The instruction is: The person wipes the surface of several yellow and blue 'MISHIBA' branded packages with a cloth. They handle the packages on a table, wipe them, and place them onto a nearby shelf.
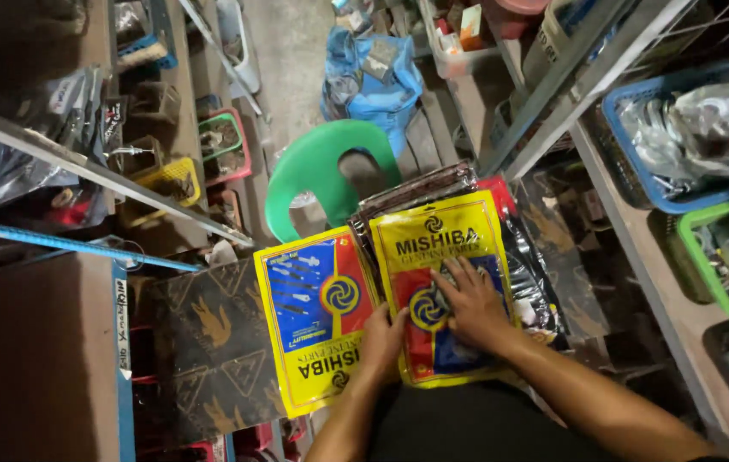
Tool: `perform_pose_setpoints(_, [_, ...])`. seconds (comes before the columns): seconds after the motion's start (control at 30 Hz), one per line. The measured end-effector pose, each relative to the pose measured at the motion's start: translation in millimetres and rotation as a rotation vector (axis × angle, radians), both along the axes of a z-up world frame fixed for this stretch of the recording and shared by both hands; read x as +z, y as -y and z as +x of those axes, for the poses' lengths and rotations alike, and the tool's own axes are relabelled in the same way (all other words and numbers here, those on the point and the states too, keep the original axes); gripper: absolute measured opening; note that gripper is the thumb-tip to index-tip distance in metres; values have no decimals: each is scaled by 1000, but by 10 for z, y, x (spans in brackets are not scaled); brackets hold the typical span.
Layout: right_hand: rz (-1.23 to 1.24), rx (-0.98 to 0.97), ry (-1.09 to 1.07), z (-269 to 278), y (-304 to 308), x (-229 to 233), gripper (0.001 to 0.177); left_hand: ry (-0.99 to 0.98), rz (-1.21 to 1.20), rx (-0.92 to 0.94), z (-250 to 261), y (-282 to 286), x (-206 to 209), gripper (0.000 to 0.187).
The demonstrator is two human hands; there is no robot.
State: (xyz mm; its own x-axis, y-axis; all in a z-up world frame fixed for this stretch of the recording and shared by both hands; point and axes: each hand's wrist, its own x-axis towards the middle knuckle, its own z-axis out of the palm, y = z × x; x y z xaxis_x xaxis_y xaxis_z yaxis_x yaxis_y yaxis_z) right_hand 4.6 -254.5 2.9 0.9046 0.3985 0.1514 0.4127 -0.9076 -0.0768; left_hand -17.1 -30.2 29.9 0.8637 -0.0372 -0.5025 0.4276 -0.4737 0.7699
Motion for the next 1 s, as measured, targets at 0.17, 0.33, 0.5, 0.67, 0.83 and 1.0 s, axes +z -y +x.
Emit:
perform_pose_setpoints(0.17, [70,-55,-65,-104,42,30,93,383,530,-31,-172,163,-306,62])
perform_pose_setpoints(0.33, [411,-190,-277,-18,151,-282,70,748,217,-391,-139,540,187,106])
perform_pose_setpoints(0.5, [1461,-185,-762,25,286,-296,58,855,147,-368,-52,1071,212,95])
perform_pose_setpoints(0.67, [1255,-212,-718,39,534,-218,54,878,455,-442,109,956,25,67])
perform_pose_setpoints(0.83, [994,-275,-537,-14,483,-12,43,867,645,-378,280,728,-112,45])
perform_pose_setpoints(1.0, [978,-473,-463,29,368,229,33,987,470,-226,517,749,-30,31])
